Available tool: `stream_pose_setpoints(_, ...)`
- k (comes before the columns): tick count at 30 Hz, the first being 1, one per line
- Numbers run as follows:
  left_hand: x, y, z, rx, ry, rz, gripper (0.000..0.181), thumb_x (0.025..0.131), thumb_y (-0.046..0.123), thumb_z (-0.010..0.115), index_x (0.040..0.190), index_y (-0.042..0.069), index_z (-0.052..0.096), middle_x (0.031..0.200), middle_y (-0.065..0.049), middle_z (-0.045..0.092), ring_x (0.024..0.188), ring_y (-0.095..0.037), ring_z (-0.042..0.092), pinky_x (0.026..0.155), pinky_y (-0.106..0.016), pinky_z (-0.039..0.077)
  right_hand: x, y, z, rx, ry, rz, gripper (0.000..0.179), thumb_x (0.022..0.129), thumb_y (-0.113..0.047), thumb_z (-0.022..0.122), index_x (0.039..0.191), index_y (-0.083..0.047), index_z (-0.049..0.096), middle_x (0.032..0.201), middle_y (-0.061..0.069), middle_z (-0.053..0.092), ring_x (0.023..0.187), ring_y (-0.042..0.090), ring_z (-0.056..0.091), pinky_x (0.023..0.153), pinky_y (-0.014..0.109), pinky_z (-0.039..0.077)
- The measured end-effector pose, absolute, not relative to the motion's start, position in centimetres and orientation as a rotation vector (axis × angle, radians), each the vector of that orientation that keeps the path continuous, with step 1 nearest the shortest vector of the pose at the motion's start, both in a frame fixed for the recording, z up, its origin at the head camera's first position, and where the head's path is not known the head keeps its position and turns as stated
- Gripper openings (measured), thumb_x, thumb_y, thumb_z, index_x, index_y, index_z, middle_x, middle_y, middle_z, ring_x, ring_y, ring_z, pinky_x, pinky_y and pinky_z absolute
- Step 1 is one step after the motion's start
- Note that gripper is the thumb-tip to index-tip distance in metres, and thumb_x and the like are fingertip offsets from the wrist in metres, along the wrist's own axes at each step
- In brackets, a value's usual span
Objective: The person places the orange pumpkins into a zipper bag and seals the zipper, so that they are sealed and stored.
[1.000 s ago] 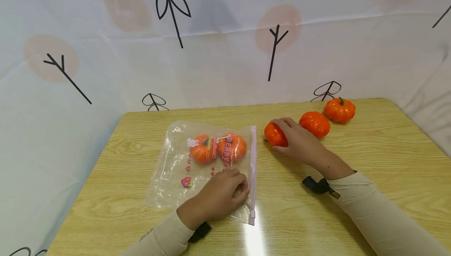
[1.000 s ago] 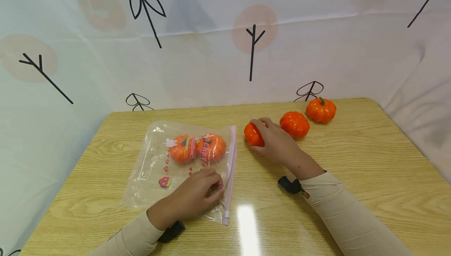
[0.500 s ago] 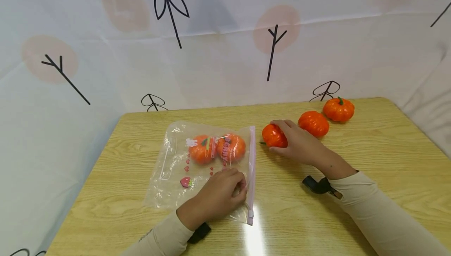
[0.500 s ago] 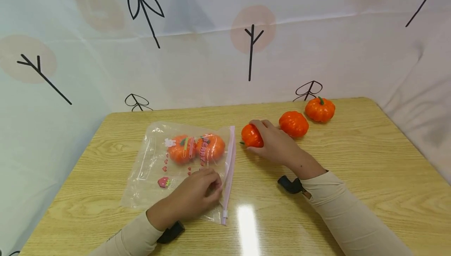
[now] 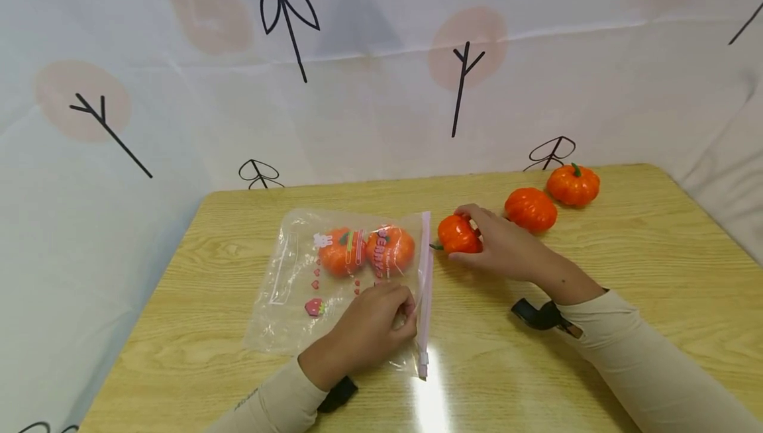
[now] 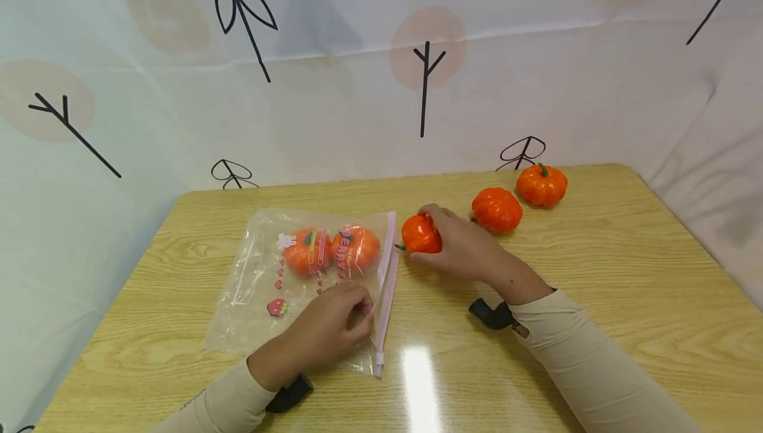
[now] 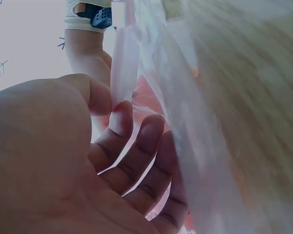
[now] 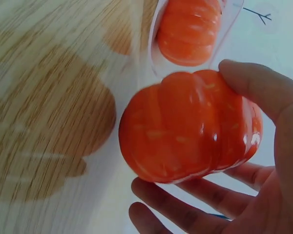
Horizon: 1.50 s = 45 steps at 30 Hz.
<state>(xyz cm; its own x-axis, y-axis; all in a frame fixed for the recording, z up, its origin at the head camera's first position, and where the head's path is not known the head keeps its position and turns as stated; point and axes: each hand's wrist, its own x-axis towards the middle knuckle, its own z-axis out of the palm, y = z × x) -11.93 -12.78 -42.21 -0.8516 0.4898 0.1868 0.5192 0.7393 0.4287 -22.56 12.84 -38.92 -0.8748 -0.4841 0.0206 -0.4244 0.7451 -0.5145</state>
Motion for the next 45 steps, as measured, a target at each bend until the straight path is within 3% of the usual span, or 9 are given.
stream_pose_setpoints(3,-11.9,-12.8,-42.2,-0.826,-2.856,-0.734,0.007,0.087,0.021,0.064,0.084,0.019,0.058,0.076,0.011,0.05,0.078,-0.006,0.046,0.079,-0.025,0.043,-22.6,12.8,-38.9,-0.728,2.795,-0.824,0.079,0.084,-0.047,0.077,0.142,-0.008,0.041,0.124,0.015,0.064,0.103,0.026,0.065,0.086,0.044,0.057)
stream_pose_setpoints(8,-12.0,-12.8,-42.3,-0.804,-2.826,-0.748,0.007,0.088,0.02,0.064,0.084,0.019,0.058,0.076,0.01,0.05,0.077,-0.005,0.046,0.077,-0.024,0.041,-22.6,12.6,-38.9,-0.717,2.724,-0.91,0.078,0.084,-0.053,0.074,0.141,-0.01,0.041,0.128,0.018,0.061,0.094,0.023,0.064,0.081,0.038,0.056)
stream_pose_setpoints(21,-12.1,-12.7,-42.0,-0.749,-2.821,-0.822,0.009,0.085,0.018,0.063,0.085,0.018,0.054,0.073,0.009,0.045,0.071,-0.007,0.044,0.067,-0.02,0.036,-22.3,12.0,-39.6,-0.74,2.584,-1.057,0.072,0.091,-0.044,0.071,0.147,-0.014,0.038,0.133,0.019,0.058,0.106,0.026,0.063,0.085,0.038,0.054)
stream_pose_setpoints(29,-12.2,-12.8,-41.7,-0.766,-2.819,-0.815,0.011,0.082,0.015,0.063,0.083,0.017,0.053,0.071,0.009,0.042,0.069,-0.006,0.042,0.067,-0.021,0.035,-22.2,11.6,-40.0,-0.688,2.459,-1.188,0.064,0.092,-0.04,0.07,0.141,-0.017,0.037,0.132,0.016,0.057,0.105,0.024,0.062,0.089,0.038,0.052)
stream_pose_setpoints(37,-12.2,-12.9,-41.8,-0.796,-2.795,-0.795,0.019,0.079,0.015,0.061,0.081,0.019,0.044,0.069,0.01,0.036,0.067,-0.007,0.041,0.067,-0.023,0.034,-21.7,11.1,-39.9,-0.7,2.339,-1.269,0.061,0.094,-0.032,0.069,0.138,-0.01,0.034,0.13,0.019,0.055,0.101,0.023,0.061,0.084,0.035,0.05)
stream_pose_setpoints(45,-12.1,-12.7,-41.8,-0.766,-2.81,-0.738,0.014,0.078,0.015,0.06,0.077,0.018,0.047,0.069,0.01,0.036,0.068,-0.006,0.04,0.072,-0.024,0.035,-21.6,10.9,-40.1,-0.682,2.267,-1.314,0.061,0.092,-0.029,0.071,0.136,-0.01,0.032,0.131,0.021,0.055,0.099,0.025,0.062,0.082,0.036,0.051)
